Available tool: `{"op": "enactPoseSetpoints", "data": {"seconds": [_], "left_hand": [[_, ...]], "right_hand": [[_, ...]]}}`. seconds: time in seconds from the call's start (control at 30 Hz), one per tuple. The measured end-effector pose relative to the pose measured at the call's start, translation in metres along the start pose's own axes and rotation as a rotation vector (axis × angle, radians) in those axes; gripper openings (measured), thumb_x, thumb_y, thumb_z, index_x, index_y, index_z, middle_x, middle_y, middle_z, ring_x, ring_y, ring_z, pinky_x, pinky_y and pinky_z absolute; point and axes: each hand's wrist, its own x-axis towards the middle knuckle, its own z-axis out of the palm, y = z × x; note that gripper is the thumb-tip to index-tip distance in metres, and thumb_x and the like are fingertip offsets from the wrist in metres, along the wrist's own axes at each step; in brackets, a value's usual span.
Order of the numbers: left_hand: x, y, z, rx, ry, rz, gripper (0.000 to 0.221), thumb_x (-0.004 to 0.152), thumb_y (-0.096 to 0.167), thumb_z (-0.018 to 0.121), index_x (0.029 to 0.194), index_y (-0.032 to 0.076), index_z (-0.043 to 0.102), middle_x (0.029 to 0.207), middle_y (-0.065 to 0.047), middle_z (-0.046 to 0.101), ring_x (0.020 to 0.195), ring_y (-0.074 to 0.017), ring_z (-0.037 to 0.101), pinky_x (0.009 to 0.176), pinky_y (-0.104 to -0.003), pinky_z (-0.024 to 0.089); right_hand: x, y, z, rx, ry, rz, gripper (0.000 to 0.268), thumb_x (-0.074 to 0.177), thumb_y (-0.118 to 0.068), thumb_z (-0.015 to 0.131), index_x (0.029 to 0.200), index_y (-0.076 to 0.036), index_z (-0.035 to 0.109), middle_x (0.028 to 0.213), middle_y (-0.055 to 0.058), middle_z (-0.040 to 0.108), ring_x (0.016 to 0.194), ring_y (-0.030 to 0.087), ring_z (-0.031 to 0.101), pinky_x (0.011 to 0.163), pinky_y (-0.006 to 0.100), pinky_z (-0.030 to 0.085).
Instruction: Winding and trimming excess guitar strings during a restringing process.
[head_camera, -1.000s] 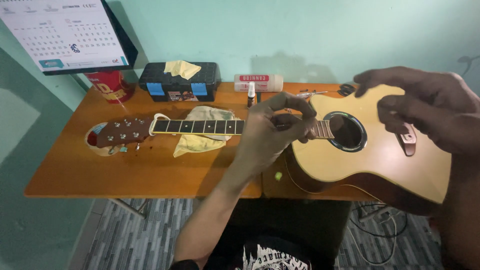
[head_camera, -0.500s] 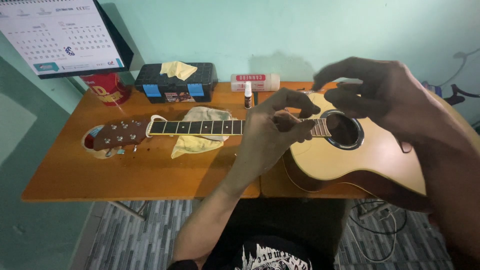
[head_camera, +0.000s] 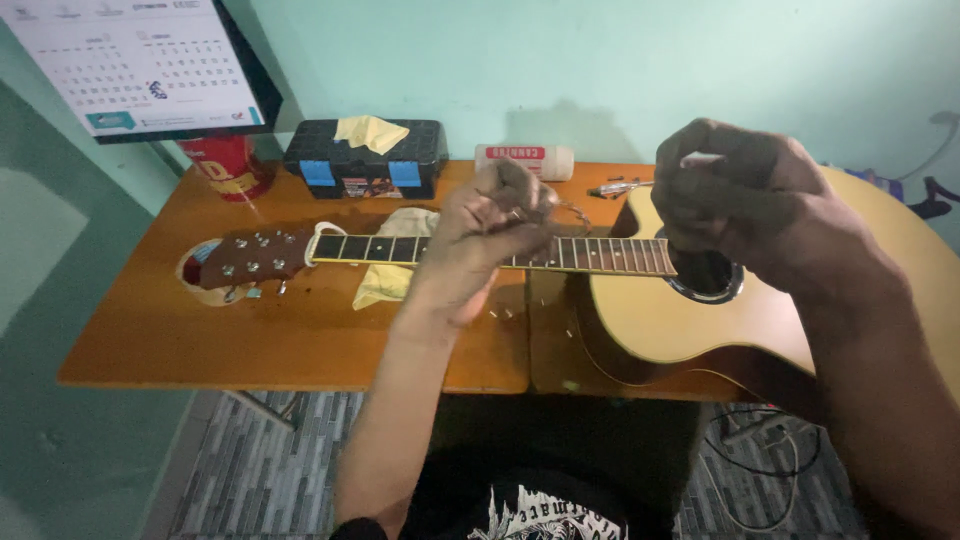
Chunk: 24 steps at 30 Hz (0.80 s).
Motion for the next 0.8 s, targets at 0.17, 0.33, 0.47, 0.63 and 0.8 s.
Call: {"op": "enactPoseSetpoints", "data": {"seconds": [0.17,0.33,0.47,0.63,0.8], "left_hand": [[-0.019,0.034,-0.007,0.19,-0.113,0.252,0.028,0.089,-0.011,0.063,0.104,0.014,0.063,0.099,-0.003,0.07,0.086,-0.0113,0.067,0.069,-0.024,0.055],[-0.031,0.067,-0.032,0.339,-0.189,0.234,0.043,0.089,-0.019,0.06,0.118,0.012,0.055,0.097,-0.002,0.069,0.088,-0.0113,0.069,0.068,-0.025,0.057],[-0.041,0.103,-0.06,0.51,-0.157,0.128,0.058,0.083,-0.023,0.052,0.129,0.013,0.048,0.092,-0.005,0.067,0.067,-0.0125,0.056,0.057,-0.025,0.046],[-0.059,0.148,-0.073,0.715,-0.202,0.072,0.049,0.092,-0.015,0.058,0.128,0.017,0.047,0.092,-0.007,0.066,0.072,-0.0116,0.058,0.062,-0.026,0.049],[-0.077,0.187,-0.086,0.804,-0.275,-0.009,0.047,0.093,-0.015,0.058,0.127,0.016,0.049,0.092,-0.004,0.071,0.074,-0.0096,0.062,0.063,-0.024,0.047]], "right_hand": [[0.021,0.005,0.019,-0.498,0.043,-0.05,0.032,0.093,-0.008,0.063,0.124,-0.001,0.057,0.107,0.015,0.067,0.074,0.024,0.073,0.059,0.034,0.052],[0.036,-0.022,0.078,-0.318,-0.104,-0.007,0.054,0.089,-0.01,0.063,0.142,-0.008,0.05,0.127,0.008,0.06,0.1,0.02,0.067,0.075,0.031,0.054],[0.067,-0.023,0.11,-0.437,-0.125,0.072,0.052,0.084,-0.007,0.075,0.134,-0.013,0.063,0.098,0.006,0.079,0.087,0.018,0.076,0.07,0.034,0.06],[0.084,-0.017,0.148,-0.265,-0.158,0.107,0.054,0.082,0.0,0.074,0.135,-0.008,0.063,0.096,0.01,0.075,0.083,0.02,0.073,0.072,0.032,0.062],[0.097,-0.005,0.145,0.063,-0.498,-0.033,0.047,0.091,-0.003,0.064,0.136,0.004,0.057,0.091,0.008,0.066,0.064,0.011,0.05,0.055,0.026,0.039]]}}
